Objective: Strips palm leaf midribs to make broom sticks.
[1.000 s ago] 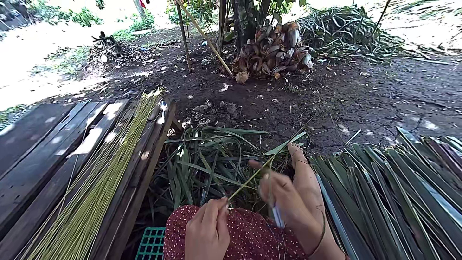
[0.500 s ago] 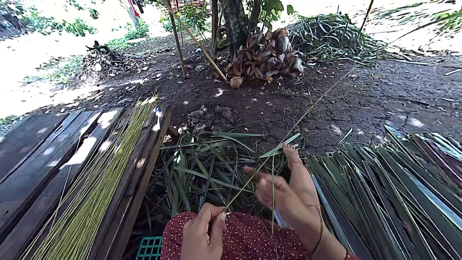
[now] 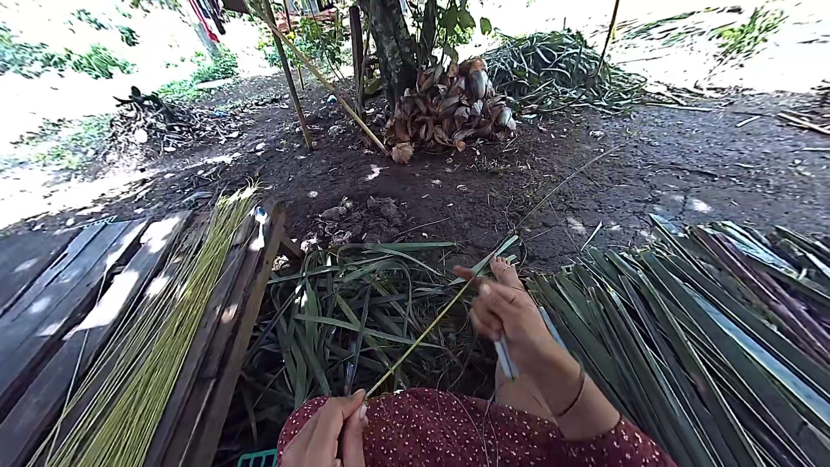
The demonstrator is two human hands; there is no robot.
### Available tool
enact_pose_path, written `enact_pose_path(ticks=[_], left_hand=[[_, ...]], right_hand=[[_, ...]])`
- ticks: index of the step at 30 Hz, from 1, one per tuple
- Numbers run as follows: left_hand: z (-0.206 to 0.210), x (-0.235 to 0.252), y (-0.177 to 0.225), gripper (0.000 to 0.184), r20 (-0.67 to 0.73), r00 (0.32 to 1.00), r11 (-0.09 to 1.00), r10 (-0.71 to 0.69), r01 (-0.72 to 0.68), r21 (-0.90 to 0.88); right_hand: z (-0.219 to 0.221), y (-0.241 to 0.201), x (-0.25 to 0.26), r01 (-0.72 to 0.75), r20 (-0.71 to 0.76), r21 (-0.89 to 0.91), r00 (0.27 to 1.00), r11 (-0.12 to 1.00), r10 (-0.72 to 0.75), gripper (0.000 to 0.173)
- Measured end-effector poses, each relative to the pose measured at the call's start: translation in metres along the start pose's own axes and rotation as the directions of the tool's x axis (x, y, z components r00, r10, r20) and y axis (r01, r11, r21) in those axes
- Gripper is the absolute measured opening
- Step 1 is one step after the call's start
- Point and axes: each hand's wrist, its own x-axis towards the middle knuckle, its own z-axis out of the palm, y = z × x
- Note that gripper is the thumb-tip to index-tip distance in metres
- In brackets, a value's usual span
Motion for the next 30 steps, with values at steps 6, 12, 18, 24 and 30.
enact_pose_path(ticks=[6, 12, 18, 24, 30], left_hand=[[-0.011, 0.013, 0.0, 0.021, 0.242, 0.962, 0.982, -0.126, 0.087, 0.167], [0.027, 0.035, 0.02, 0.026, 0.011, 1.0, 0.998, 0.018, -0.019, 0.068], [0.024, 0.031, 0.023, 0.026, -0.016, 0.999, 0.999, 0.051, -0.051, -0.009], [0.012, 0.026, 0.02, 0.025, 0.026, 0.999, 0.996, 0.046, -0.044, -0.077], [0.012, 0.027, 0.018, 0.025, 0.062, 0.998, 0.987, -0.01, 0.02, -0.162]], right_hand=[[-0.004, -0.009, 0.01, 0.098, -0.157, 0.023, 0.983, 0.995, -0.093, 0.034], [0.045, 0.012, -0.026, 0.059, 0.235, -0.061, 0.971, 0.996, -0.043, 0.047], [0.029, 0.008, -0.021, 0.131, 0.18, -0.087, 0.977, 0.988, -0.113, 0.039], [0.004, -0.009, 0.002, 0.208, -0.107, 0.072, 0.974, 0.975, -0.199, 0.03], [0.042, -0.001, -0.03, -0.102, 0.39, 0.006, 0.916, 0.995, 0.091, 0.045]])
